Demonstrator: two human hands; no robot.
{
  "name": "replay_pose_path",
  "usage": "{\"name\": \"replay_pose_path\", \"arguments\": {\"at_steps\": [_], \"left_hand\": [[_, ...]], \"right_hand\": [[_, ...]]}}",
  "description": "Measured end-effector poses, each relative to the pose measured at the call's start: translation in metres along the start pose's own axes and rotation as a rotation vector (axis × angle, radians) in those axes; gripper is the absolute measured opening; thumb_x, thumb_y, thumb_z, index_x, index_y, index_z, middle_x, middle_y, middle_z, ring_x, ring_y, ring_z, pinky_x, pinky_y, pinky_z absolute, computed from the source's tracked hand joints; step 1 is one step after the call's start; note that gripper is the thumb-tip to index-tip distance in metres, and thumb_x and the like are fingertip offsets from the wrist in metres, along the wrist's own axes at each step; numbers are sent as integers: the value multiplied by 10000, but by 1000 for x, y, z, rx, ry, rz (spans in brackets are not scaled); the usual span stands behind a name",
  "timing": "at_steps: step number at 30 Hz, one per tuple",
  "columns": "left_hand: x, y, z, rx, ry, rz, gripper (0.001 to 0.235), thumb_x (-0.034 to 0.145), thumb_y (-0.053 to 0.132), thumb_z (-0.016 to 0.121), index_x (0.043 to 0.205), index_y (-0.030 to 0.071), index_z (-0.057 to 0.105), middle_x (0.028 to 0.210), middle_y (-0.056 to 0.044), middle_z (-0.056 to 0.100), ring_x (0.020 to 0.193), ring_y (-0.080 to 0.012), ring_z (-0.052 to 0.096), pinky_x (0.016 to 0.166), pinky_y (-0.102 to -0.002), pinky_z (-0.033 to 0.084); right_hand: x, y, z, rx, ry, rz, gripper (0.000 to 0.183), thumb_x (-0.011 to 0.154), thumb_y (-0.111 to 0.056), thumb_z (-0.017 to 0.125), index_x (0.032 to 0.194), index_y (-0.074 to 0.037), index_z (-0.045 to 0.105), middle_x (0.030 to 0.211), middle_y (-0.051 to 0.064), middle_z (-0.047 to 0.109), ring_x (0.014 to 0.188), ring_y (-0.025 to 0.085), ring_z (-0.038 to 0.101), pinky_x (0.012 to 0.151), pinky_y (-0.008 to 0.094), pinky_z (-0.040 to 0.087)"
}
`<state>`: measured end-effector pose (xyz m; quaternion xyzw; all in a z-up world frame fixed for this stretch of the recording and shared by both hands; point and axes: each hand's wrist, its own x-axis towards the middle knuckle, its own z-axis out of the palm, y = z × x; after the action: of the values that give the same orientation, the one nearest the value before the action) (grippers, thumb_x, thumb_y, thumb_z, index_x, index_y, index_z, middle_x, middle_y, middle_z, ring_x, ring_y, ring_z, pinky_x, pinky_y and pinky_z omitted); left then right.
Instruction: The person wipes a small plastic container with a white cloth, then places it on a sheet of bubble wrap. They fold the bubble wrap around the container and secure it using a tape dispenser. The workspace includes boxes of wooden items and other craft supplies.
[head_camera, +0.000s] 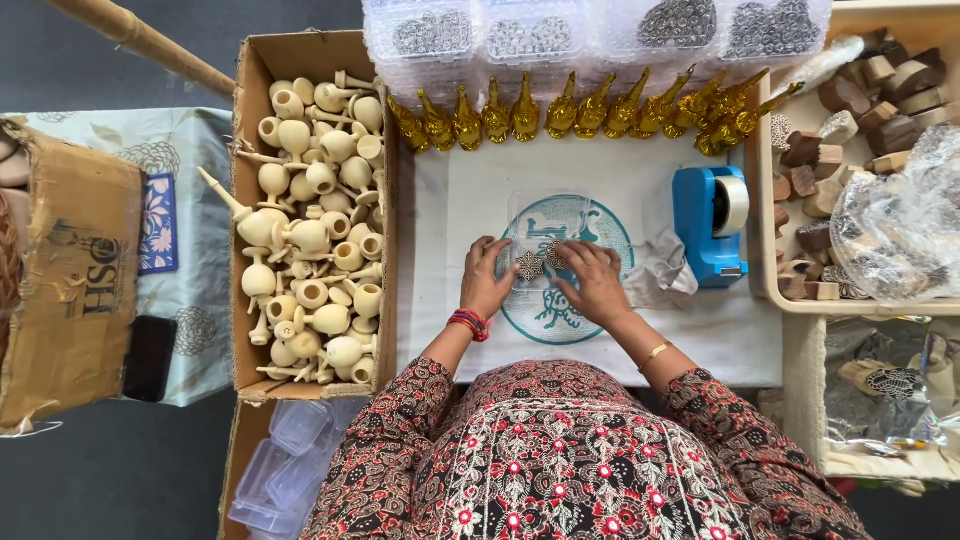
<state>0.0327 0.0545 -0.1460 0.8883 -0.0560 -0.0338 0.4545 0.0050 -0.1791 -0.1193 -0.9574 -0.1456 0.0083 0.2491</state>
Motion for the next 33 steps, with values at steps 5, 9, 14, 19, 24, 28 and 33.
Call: {"name": "replay_pose_path", "arguments": {"at_steps": [5,9,14,19,24,28,33], "left_hand": [[-9,-4,11,91,-112,55,479,867,327,776,1317,223,651,1461,-149,490,1269,-344,543,1070,-439,476],[-6,30,-6,184,-192,107,718,764,372,860,1386,232,530,1484,-182,405,1317,-389,472,1083,-470,432],[-4,14,4,277,-251,150,944,688,342,897,1487,268,400,1525,-191,342,1360,-401,429,1105,-470,419],[5,5,17,261,-228,137,931,735,326,875,1524,282,383,1552,-161,365,1392,-376,453,1115,-444,461],[8,10,16,274,-232,157,927,732,309,877,1516,271,384,1535,-175,345,1376,-392,441,1093,-464,458],[4,20,7,247,-240,156,925,735,312,872,1517,258,379,1537,-178,338,1370,-393,441,1088,-466,455],[-1,44,-5,219,-99,216,797,806,348,836,1479,181,442,1519,-175,384,1335,-378,471,1101,-478,441]], "right_hand": [[-11,5,-7,-64,4,-18,438,920,-369,684,1317,-189,636,1403,51,593,1385,260,461,1145,532,222],[-15,18,-26,-66,139,-9,382,913,-342,716,1253,-174,681,1335,57,639,1336,244,507,1143,490,254],[-28,74,-113,-13,534,195,189,1007,-266,718,1134,-126,713,1179,74,708,1152,236,620,1070,404,376],[-89,226,-155,-305,778,562,202,1032,-166,669,1228,-133,706,1325,98,673,1281,286,563,1142,484,347],[-139,291,-170,-734,537,833,553,757,-235,769,1299,-141,718,1349,169,637,1270,358,508,1104,623,223],[-147,292,-193,-478,471,1017,339,897,-131,774,1232,-141,724,1358,143,674,1297,335,544,1182,573,255],[-137,276,-217,352,1103,674,309,1094,-167,726,1367,-38,658,1239,117,688,1110,240,635,985,395,533]]}}
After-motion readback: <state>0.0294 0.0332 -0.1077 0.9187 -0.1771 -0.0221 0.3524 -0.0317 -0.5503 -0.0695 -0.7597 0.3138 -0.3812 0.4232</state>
